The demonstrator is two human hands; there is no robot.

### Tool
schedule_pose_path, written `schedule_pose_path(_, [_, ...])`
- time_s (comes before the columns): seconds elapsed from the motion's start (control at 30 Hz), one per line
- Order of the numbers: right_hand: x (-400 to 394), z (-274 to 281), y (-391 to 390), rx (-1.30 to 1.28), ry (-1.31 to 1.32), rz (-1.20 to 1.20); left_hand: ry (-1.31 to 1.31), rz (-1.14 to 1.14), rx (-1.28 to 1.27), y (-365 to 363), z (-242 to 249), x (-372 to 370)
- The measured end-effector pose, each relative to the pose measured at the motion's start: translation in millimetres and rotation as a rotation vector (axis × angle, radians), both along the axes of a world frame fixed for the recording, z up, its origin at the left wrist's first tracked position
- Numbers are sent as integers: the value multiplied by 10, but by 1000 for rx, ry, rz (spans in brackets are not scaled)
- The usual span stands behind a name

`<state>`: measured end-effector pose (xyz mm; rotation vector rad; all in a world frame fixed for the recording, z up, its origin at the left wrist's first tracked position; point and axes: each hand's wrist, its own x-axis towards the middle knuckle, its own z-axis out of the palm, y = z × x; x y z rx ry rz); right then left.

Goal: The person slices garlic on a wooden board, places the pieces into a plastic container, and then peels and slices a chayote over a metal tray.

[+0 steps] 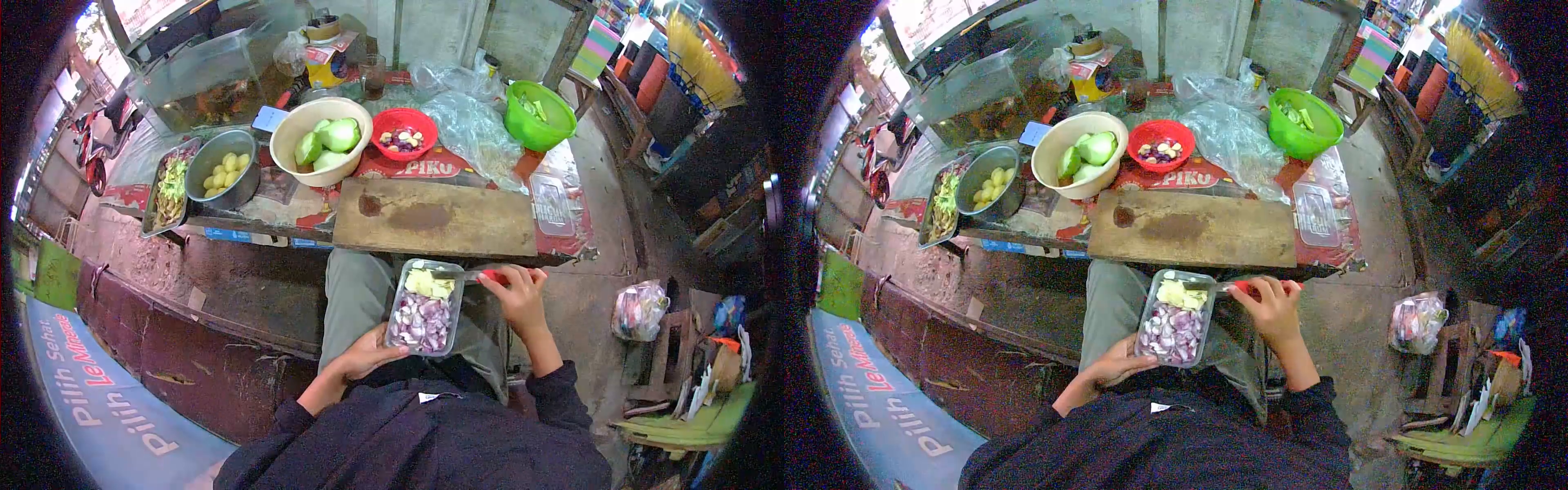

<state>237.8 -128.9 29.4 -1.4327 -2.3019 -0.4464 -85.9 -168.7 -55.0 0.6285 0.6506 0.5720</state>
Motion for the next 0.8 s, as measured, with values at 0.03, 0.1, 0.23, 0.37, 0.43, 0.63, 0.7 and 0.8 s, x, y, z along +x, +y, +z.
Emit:
schedule_pose_path(0.03, [35, 12, -19, 27, -18, -14, 1, 2, 2, 8, 32, -17])
schedule_pose_path(0.1, [91, 124, -68, 56, -20, -35, 37, 16, 62, 2, 156, -45])
schedule_pose_path(0.23, [224, 349, -83, 39, 41, -99, 110, 37, 58, 61, 390, -77])
schedule_pose_path(0.37, [345, 265, 201, -85, 301, -132, 126, 68, 56, 175, 519, -60])
schedule_pose_path(0.43, [344, 226, 446, -222, 454, -134, 115, 96, 64, 211, 529, -28])
schedule_pose_path(0.63, [300, 24, 1158, -301, 376, -152, 77, 94, 93, 213, 578, 47])
schedule_pose_path(0.7, [381, 7, 1248, -203, 253, -143, 92, 111, 78, 240, 680, 33])
schedule_pose_path(0.8, [702, -59, 1381, -200, 302, -402, 88, 161, 83, 314, 645, -3])
